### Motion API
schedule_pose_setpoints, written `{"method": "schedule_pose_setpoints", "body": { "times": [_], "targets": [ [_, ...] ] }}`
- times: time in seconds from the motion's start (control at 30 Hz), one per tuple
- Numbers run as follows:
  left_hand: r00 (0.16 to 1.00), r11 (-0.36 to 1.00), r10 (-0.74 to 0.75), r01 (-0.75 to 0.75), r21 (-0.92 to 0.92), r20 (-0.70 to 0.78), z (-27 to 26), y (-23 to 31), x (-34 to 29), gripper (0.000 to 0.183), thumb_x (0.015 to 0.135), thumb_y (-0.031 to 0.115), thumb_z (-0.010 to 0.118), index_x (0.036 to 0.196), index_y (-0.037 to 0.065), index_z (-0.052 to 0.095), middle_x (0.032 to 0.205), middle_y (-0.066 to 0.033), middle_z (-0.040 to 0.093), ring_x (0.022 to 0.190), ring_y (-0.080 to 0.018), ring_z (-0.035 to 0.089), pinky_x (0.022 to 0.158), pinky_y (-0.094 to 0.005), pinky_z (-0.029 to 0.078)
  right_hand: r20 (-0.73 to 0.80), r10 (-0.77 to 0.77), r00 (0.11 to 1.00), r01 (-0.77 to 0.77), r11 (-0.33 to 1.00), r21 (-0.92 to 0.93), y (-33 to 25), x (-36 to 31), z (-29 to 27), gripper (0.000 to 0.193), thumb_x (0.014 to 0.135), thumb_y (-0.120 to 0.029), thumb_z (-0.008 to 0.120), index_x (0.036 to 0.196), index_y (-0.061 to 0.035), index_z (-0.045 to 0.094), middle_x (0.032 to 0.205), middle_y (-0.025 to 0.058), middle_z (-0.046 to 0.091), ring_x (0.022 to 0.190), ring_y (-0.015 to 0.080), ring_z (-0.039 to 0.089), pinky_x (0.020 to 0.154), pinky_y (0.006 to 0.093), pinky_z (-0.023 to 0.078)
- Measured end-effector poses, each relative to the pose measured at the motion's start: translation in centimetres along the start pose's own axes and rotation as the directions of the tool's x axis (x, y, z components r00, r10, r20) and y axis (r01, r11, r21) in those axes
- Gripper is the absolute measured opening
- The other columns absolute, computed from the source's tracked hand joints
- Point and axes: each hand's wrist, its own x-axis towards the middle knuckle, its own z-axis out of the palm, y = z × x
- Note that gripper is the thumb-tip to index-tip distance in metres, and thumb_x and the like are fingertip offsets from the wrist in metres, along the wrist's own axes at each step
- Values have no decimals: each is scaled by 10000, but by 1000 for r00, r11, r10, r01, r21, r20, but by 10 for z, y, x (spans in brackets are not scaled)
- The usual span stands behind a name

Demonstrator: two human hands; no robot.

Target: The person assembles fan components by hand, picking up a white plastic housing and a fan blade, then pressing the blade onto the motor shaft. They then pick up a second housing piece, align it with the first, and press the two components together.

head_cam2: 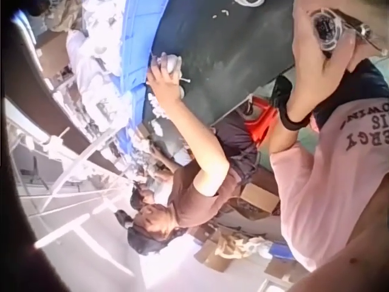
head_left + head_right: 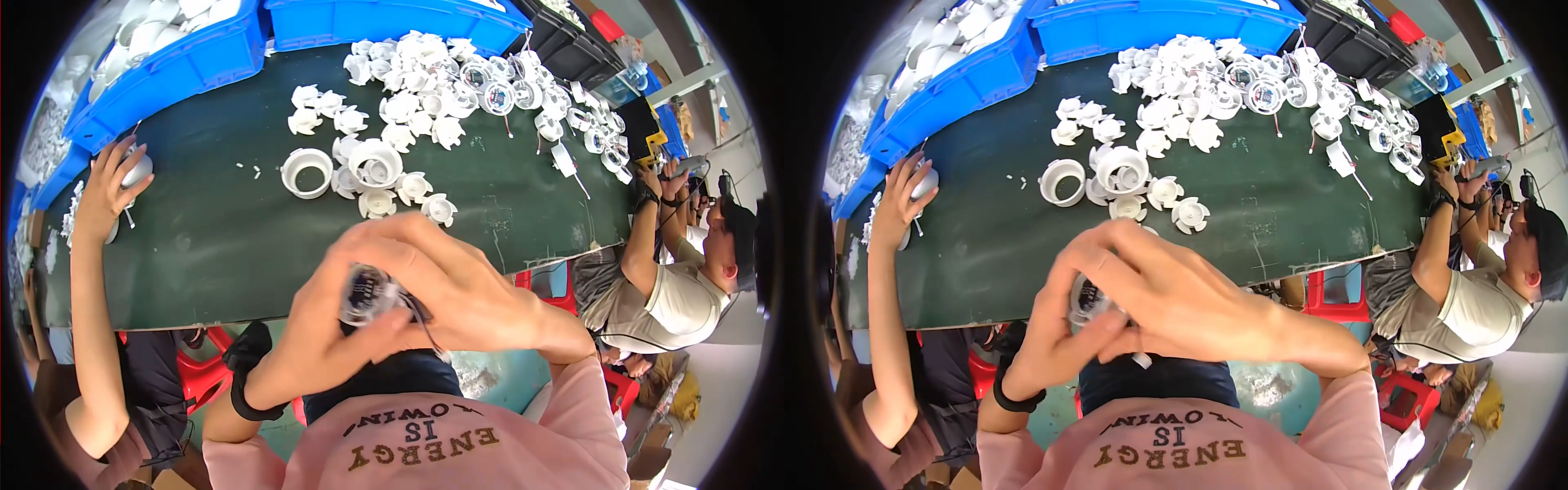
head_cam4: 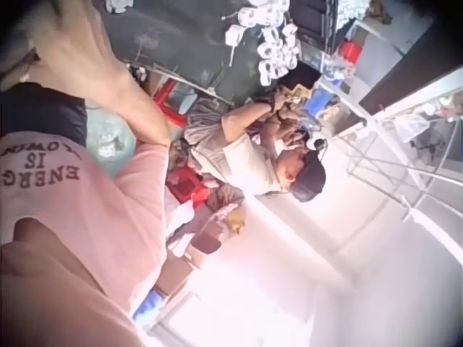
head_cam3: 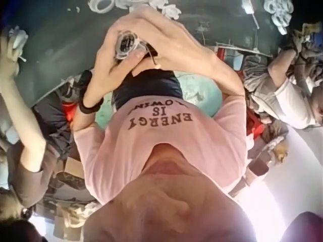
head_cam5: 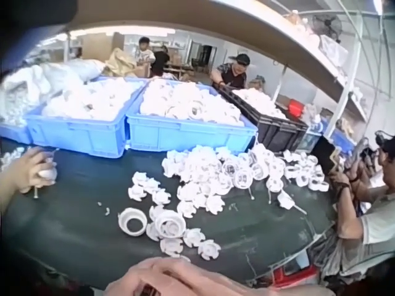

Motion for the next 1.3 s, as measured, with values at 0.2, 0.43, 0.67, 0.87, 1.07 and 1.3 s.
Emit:
{"method": "schedule_pose_setpoints", "body": {
  "times": [0.2,0.43,0.67,0.87,1.07,1.3],
  "targets": [
    [841,773,-525,406,-487,-131,-23,-1,-17,564,941,517,348,1256,70,486,925,-97,643,585,-80,502,484,-190,332,-177,240,954,-294,862,-413,54,14,-1,457,775,-176,742,1200,-99,594,576,100,536,507,249,539,503,339,423],
    [933,718,-343,189,-670,-106,-19,0,-9,562,889,459,464,1285,61,444,1044,-97,608,704,-129,576,522,-240,356,-227,300,927,-312,950,-17,30,2,-1,157,858,-159,650,924,-25,603,630,77,569,555,176,570,556,317,455],
    [907,849,-353,209,-486,-227,8,-11,1,498,1016,459,238,1140,46,486,910,-80,632,706,-114,581,485,-210,416,160,459,874,-485,799,354,-13,-16,16,373,692,-182,823,833,-54,502,687,-29,490,597,38,422,504,206,329],
    [946,987,-141,111,-118,-292,16,3,0,396,994,325,359,1081,-20,533,826,-68,603,665,-104,512,590,-244,396,15,537,844,-382,581,719,-3,-31,30,426,920,-222,608,1214,-37,363,833,31,593,667,60,500,583,201,397],
    [936,983,143,-96,157,-321,17,0,3,347,962,266,392,997,-41,549,784,-120,597,667,-152,544,605,-280,430,-35,502,864,-344,640,687,-7,-34,29,337,988,-252,493,1208,3,506,891,23,587,730,46,492,651,205,407],
    [917,946,246,-157,284,-313,26,-2,5,346,949,248,377,994,-53,543,786,-145,602,641,-208,576,585,-306,452,-132,450,883,-327,793,514,-3,-40,33,342,993,-248,469,1208,16,498,960,50,618,849,95,554,757,254,459]
  ]
}}
